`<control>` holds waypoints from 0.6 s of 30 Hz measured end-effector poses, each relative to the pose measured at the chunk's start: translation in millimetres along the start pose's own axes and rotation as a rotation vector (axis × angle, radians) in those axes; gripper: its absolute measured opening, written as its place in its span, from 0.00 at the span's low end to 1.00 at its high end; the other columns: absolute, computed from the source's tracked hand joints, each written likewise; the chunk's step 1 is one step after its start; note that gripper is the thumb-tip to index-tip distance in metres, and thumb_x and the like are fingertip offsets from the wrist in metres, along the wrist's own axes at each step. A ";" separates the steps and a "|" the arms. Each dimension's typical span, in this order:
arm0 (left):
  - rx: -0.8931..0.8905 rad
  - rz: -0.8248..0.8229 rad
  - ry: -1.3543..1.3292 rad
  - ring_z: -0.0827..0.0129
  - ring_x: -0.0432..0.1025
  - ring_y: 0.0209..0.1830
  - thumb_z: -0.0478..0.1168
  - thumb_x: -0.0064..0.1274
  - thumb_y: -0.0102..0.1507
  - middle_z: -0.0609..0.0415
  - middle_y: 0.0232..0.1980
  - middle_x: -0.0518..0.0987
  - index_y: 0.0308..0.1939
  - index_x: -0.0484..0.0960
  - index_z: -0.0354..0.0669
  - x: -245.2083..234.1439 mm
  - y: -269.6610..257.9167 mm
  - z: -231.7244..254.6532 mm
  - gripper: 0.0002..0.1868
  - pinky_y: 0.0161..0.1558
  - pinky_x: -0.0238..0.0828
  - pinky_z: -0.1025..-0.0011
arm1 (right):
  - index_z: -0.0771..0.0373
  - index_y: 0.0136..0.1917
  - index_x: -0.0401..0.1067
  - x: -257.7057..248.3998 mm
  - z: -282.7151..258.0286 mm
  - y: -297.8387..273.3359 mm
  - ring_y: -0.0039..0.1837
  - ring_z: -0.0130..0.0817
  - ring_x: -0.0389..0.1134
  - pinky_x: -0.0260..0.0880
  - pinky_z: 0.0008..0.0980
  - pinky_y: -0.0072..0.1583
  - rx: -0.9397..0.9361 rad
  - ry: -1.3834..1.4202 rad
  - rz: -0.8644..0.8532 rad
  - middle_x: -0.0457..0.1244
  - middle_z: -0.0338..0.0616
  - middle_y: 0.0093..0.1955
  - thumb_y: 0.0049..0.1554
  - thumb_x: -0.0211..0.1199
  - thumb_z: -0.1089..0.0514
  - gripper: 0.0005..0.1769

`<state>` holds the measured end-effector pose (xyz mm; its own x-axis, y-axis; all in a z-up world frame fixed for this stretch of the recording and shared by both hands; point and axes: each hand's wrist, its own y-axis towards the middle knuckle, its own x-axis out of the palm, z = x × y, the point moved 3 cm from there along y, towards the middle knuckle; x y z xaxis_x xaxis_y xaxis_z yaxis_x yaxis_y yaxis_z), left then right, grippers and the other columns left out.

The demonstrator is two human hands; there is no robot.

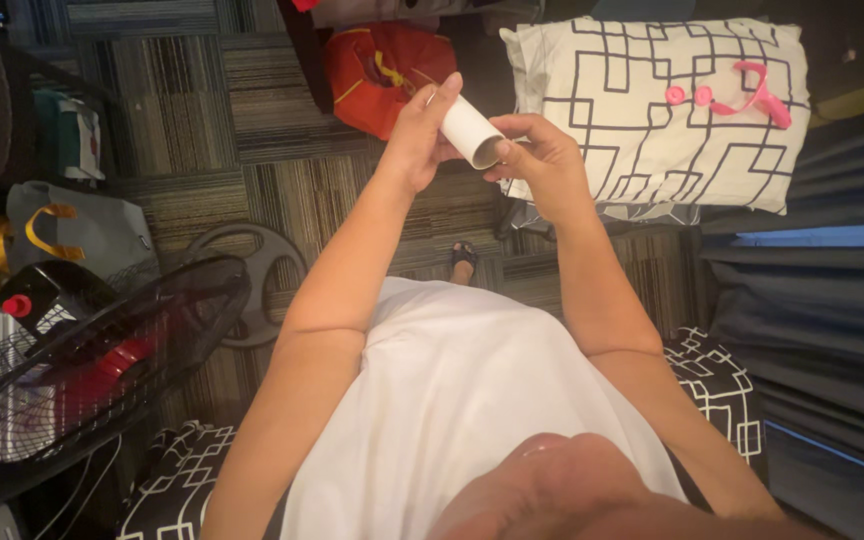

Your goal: The person uses a pink lint roller to clean two patterned pillows on a bed. They roll the device over the surfaces, peel off used adhesive sheets, and replace them with fresh ones from a roll before continuing to clean the pillows.

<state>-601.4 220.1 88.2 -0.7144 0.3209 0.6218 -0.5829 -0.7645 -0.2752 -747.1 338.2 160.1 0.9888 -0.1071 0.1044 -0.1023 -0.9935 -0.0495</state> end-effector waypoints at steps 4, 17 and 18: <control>0.085 0.024 0.030 0.68 0.79 0.38 0.57 0.58 0.63 0.54 0.39 0.79 0.43 0.78 0.42 2.9 -1.5 -1.9 0.22 0.38 0.84 0.64 | 0.69 0.65 0.70 -1.7 -1.8 -6.4 0.58 0.36 0.73 0.81 0.35 0.54 -0.009 -0.011 0.031 0.67 0.48 0.60 0.64 0.63 0.61 0.17; 0.257 0.016 0.250 0.71 0.77 0.40 0.51 0.55 0.68 0.57 0.41 0.76 0.46 0.69 0.45 33.8 -17.1 -9.7 0.16 0.37 0.81 0.70 | 0.68 0.66 0.66 -21.5 7.2 -23.4 0.60 0.35 0.70 0.75 0.33 0.57 -0.079 -0.205 0.194 0.63 0.46 0.65 0.59 0.69 0.67 0.24; 0.224 0.027 0.228 0.70 0.78 0.40 0.50 0.55 0.66 0.57 0.41 0.76 0.47 0.66 0.47 35.5 -18.0 -7.5 0.17 0.34 0.81 0.69 | 0.68 0.66 0.67 -25.0 6.4 -23.9 0.60 0.35 0.70 0.76 0.34 0.57 -0.063 -0.133 0.175 0.64 0.46 0.64 0.59 0.67 0.67 0.23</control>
<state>-619.1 249.5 109.7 -0.8116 0.3962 0.4293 -0.4808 -0.8704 -0.1056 -768.7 364.9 152.3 0.9607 -0.2757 -0.0320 -0.2756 -0.9612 0.0074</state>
